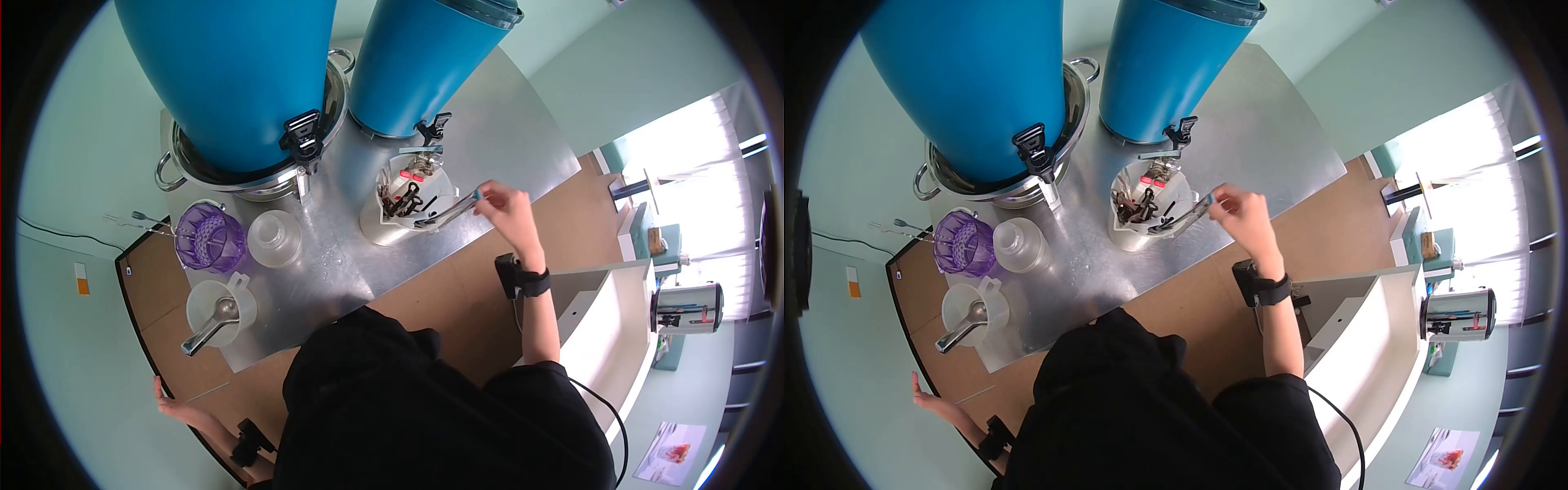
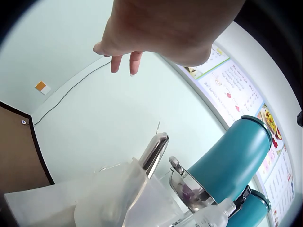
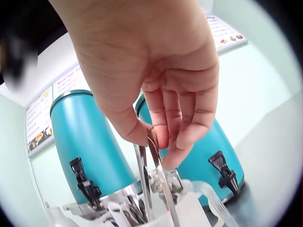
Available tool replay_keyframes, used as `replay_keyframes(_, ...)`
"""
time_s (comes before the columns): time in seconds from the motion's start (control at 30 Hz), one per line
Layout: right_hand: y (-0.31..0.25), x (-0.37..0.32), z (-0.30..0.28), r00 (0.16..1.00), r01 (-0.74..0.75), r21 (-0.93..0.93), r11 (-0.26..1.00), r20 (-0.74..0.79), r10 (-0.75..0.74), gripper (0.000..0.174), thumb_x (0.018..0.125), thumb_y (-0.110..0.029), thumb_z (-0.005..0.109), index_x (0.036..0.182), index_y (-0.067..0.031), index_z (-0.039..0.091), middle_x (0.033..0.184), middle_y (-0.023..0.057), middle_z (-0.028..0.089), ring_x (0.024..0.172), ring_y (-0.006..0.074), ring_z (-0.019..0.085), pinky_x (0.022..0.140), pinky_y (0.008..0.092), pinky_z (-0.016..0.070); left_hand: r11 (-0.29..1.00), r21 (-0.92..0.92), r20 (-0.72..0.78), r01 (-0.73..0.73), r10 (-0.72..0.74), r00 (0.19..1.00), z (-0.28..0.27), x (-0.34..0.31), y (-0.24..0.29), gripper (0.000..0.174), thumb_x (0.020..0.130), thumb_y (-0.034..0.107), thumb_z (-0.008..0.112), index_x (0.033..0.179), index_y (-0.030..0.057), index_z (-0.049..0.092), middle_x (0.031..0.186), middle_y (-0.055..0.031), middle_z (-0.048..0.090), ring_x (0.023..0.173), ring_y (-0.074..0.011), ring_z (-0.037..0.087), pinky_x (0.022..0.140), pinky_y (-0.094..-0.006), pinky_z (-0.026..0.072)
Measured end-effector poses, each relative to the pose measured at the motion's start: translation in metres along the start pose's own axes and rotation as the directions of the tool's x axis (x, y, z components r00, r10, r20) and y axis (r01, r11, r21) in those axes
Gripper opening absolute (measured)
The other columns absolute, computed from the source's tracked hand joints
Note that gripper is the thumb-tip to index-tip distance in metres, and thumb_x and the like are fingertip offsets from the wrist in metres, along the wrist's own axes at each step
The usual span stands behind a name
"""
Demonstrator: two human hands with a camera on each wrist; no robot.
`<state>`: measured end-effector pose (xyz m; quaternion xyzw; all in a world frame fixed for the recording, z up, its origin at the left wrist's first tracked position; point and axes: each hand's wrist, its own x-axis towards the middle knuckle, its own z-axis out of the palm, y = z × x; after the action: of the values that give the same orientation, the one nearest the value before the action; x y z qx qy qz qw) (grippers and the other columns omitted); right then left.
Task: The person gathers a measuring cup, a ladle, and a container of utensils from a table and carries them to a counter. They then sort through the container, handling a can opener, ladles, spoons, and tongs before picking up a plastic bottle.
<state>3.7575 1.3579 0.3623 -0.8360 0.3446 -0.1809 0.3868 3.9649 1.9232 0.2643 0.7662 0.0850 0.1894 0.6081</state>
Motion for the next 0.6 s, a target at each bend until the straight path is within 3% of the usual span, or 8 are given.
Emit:
replay_keyframes(0.07, -0.011, -0.001, -0.015, 1.000, -0.003, 0.080, 0.997, -0.025, 0.005, 0.006, 0.079, -0.001, 0.059, 0.082, 0.0034, 0.060, 0.069, 0.0047, 0.063, 0.065, 0.0115, 0.065, 0.057, 0.0225, 0.0484, 0.993, 0.121, -0.075, 0.013, -0.004, 0.997, -0.005, 0.006, 0.010, 0.055, 0.097, 0.038, 0.015, 0.123, 0.0033, 0.048, 0.134, -0.0105, 0.046, 0.128, -0.0221, 0.037, 0.109, -0.0378, 0.0197)
replay_keyframes(0.17, -0.021, -0.004, -0.035, 0.993, 0.039, 0.221, 0.975, -0.120, -0.012, 0.007, 0.082, 0.001, 0.054, 0.087, 0.0025, 0.058, 0.075, 0.0037, 0.061, 0.064, 0.0114, 0.063, 0.056, 0.0229, 0.0472, 0.975, -0.145, -0.176, 0.169, -0.194, 0.965, -0.009, 0.010, 0.041, 0.052, 0.097, 0.036, 0.017, 0.121, 0.0023, 0.049, 0.129, -0.0085, 0.051, 0.128, -0.0204, 0.038, 0.109, -0.0386, 0.0168)
replay_keyframes(0.27, -0.037, -0.012, -0.049, 0.985, 0.044, 0.325, 0.945, -0.173, 0.014, 0.010, 0.082, 0.002, 0.053, 0.091, 0.0018, 0.057, 0.074, 0.0030, 0.059, 0.063, 0.0112, 0.061, 0.057, 0.0232, 0.0474, 0.987, -0.159, -0.276, 0.019, -0.063, 0.959, -0.021, 0.016, 0.057, 0.044, 0.097, 0.028, 0.021, 0.116, -0.0001, 0.050, 0.123, -0.0141, 0.055, 0.122, -0.0248, 0.045, 0.105, -0.0389, 0.0268)
replay_keyframes(0.37, -0.064, -0.025, -0.051, 0.990, 0.032, 0.421, 0.906, -0.140, 0.030, 0.021, 0.080, 0.005, 0.044, 0.097, 0.0017, 0.055, 0.081, 0.0046, 0.056, 0.059, 0.0123, 0.058, 0.056, 0.0238, 0.0472, 0.971, -0.067, -0.262, -0.228, 0.204, 0.943, -0.006, 0.000, 0.099, 0.031, 0.096, 0.014, 0.028, 0.111, -0.0023, 0.050, 0.116, -0.0203, 0.057, 0.113, -0.0281, 0.053, 0.095, -0.0343, 0.0393)
replay_keyframes(0.47, -0.082, -0.036, -0.036, 0.996, -0.037, 0.528, 0.849, -0.047, 0.072, 0.032, 0.077, 0.007, 0.037, 0.104, 0.0017, 0.054, 0.086, 0.0067, 0.057, 0.058, 0.0131, 0.057, 0.055, 0.0243, 0.0472, 0.922, 0.014, -0.109, -0.386, 0.385, 0.916, 0.015, -0.019, 0.126, 0.024, 0.095, 0.007, 0.034, 0.107, -0.0045, 0.051, 0.108, -0.0182, 0.058, 0.099, -0.0264, 0.059, 0.088, -0.0301, 0.0450)
replay_keyframes(0.53, -0.091, -0.043, -0.015, 0.994, -0.106, 0.622, 0.776, 0.069, 0.081, 0.033, 0.077, 0.007, 0.037, 0.105, 0.0015, 0.053, 0.086, 0.0071, 0.058, 0.060, 0.0133, 0.057, 0.055, 0.0246, 0.0476, 0.924, 0.008, 0.236, -0.382, 0.370, 0.899, 0.028, -0.034, 0.143, 0.019, 0.092, 0.003, 0.038, 0.107, -0.0022, 0.049, 0.101, -0.0185, 0.059, 0.095, -0.0252, 0.059, 0.088, -0.0337, 0.0457)
replay_keyframes(0.6, -0.105, -0.050, 0.009, 0.976, -0.208, 0.693, 0.690, 0.197, 0.096, 0.029, 0.079, 0.006, 0.039, 0.104, 0.0021, 0.053, 0.085, 0.0078, 0.060, 0.063, 0.0136, 0.059, 0.056, 0.0249, 0.0497, 0.945, -0.074, 0.502, -0.318, 0.311, 0.807, 0.057, -0.061, 0.160, 0.019, 0.089, 0.004, 0.045, 0.107, -0.0013, 0.050, 0.101, -0.0169, 0.059, 0.092, -0.0242, 0.059, 0.086, -0.0348, 0.0463)
